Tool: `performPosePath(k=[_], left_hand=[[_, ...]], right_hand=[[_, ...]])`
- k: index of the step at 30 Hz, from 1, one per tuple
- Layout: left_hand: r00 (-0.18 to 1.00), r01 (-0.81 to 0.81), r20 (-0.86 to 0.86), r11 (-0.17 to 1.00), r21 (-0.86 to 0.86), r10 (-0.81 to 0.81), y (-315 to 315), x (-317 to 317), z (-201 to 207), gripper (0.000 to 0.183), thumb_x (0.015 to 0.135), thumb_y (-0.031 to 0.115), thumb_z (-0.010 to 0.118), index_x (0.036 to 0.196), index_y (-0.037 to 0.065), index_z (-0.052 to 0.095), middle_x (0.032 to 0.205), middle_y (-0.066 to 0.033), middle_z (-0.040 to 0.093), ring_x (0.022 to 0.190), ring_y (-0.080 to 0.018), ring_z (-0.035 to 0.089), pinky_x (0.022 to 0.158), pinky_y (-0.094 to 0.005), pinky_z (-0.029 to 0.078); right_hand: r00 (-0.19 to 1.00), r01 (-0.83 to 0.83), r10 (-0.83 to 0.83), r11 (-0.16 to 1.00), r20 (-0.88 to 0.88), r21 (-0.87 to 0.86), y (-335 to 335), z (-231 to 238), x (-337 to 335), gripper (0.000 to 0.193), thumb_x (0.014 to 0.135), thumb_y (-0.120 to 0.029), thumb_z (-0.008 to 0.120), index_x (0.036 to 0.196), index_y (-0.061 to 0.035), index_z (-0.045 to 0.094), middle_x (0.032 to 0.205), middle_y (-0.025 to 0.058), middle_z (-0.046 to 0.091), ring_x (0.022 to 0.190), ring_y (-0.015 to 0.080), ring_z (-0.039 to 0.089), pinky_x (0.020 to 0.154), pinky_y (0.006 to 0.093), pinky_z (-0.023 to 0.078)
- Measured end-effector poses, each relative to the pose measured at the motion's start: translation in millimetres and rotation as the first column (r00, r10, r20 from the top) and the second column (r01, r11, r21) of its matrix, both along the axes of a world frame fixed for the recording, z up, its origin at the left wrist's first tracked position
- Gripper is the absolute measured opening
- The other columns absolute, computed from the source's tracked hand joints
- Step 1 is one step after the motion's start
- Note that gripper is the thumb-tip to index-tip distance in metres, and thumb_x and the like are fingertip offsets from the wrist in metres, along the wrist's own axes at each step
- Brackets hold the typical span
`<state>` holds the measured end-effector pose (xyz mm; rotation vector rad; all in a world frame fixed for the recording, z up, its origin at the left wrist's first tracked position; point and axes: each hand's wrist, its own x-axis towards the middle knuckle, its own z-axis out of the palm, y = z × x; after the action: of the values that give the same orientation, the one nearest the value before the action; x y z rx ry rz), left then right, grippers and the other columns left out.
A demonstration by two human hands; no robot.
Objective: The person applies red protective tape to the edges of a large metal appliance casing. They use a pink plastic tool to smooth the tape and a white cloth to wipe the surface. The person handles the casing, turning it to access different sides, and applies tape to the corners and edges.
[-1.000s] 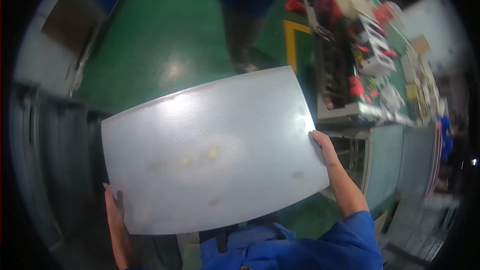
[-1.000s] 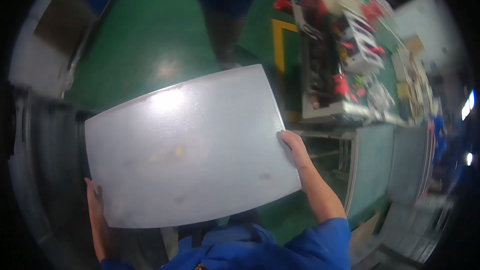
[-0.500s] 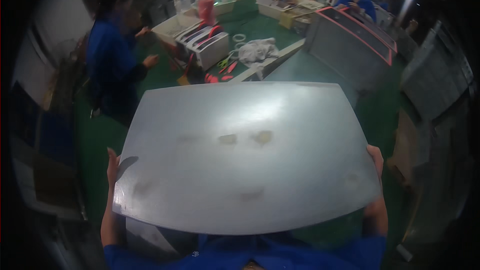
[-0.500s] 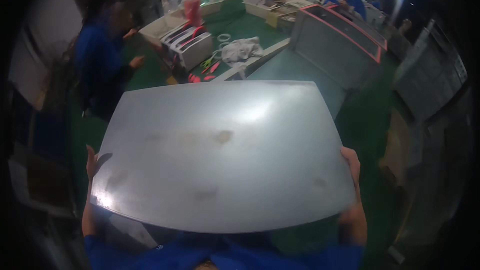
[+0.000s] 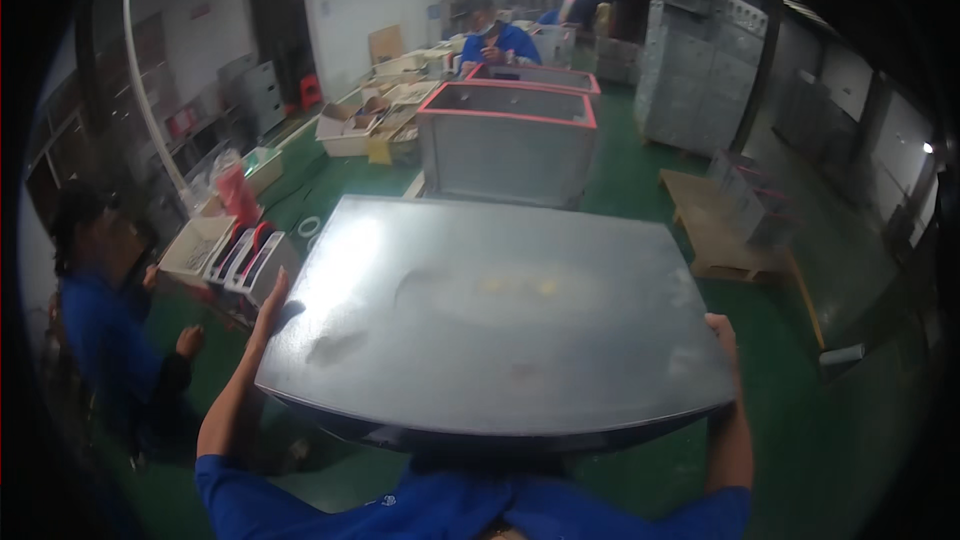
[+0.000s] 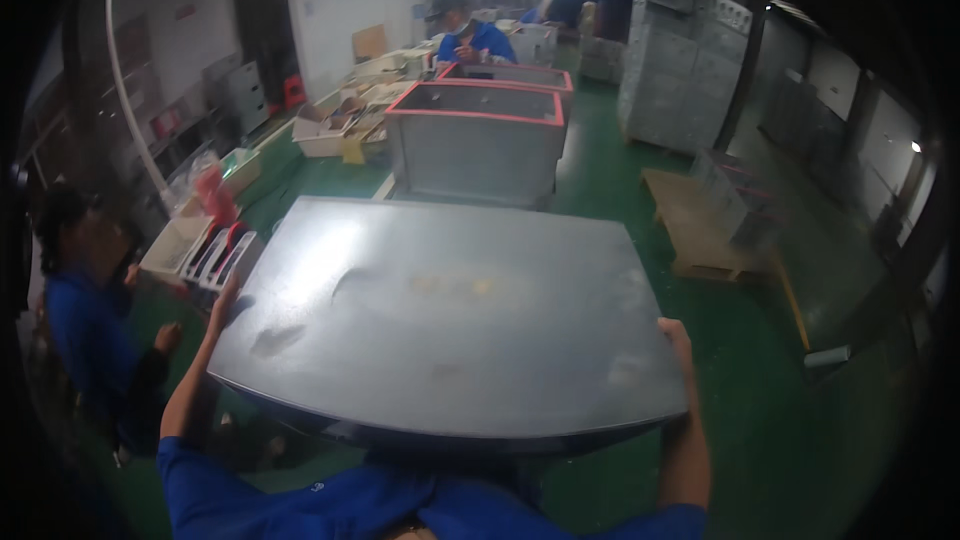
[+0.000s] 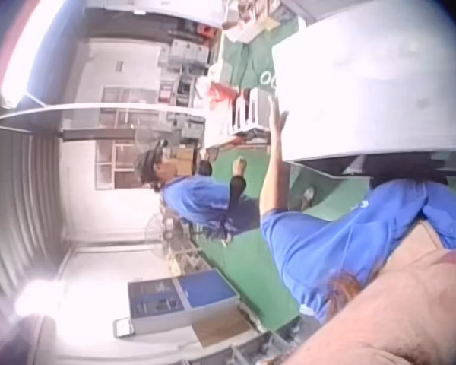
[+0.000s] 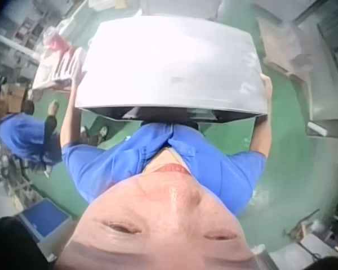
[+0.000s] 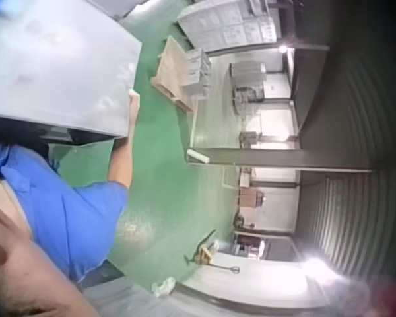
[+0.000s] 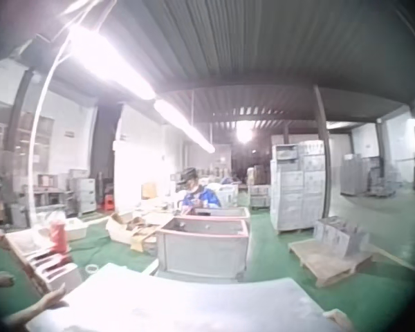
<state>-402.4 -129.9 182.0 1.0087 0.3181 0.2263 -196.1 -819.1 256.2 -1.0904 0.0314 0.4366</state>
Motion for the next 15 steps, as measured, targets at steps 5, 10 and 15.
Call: performPosePath(k=[5,10,15], left_hand=[[0.991,0.128,-0.03,0.991,-0.047,-0.13,14,84,9,0.062,0.088,0.05,0.039,0.124,0.0,0.041,0.116,-0.012,0.051,0.1,-0.018,0.053,0.086,-0.0283,0.041],[0.98,0.182,-0.07,0.979,-0.097,-0.189,31,124,9,0.06,0.088,0.049,0.04,0.126,0.002,0.039,0.118,-0.0122,0.049,0.103,-0.0198,0.052,0.088,-0.031,0.041],[0.97,0.206,-0.1,0.968,-0.139,-0.221,49,159,7,0.059,0.088,0.048,0.04,0.127,0.005,0.038,0.121,-0.0125,0.048,0.106,-0.0216,0.051,0.09,-0.0337,0.041]], right_hand=[[0.992,0.122,-0.123,0.992,-0.027,-0.043,34,-11,34,0.03,0.077,-0.024,0.043,0.088,-0.0001,0.058,0.082,0.0089,0.061,0.069,0.0186,0.06,0.063,0.0308,0.05],[0.987,0.134,-0.139,0.988,-0.074,-0.07,82,-9,56,0.03,0.078,-0.023,0.043,0.09,0.0008,0.058,0.081,0.0086,0.059,0.068,0.0179,0.058,0.061,0.0298,0.048],[0.967,0.213,-0.233,0.961,-0.1,-0.177,126,12,79,0.024,0.08,-0.023,0.044,0.082,-0.0019,0.056,0.076,0.0049,0.056,0.063,0.0143,0.054,0.059,0.0289,0.047]])
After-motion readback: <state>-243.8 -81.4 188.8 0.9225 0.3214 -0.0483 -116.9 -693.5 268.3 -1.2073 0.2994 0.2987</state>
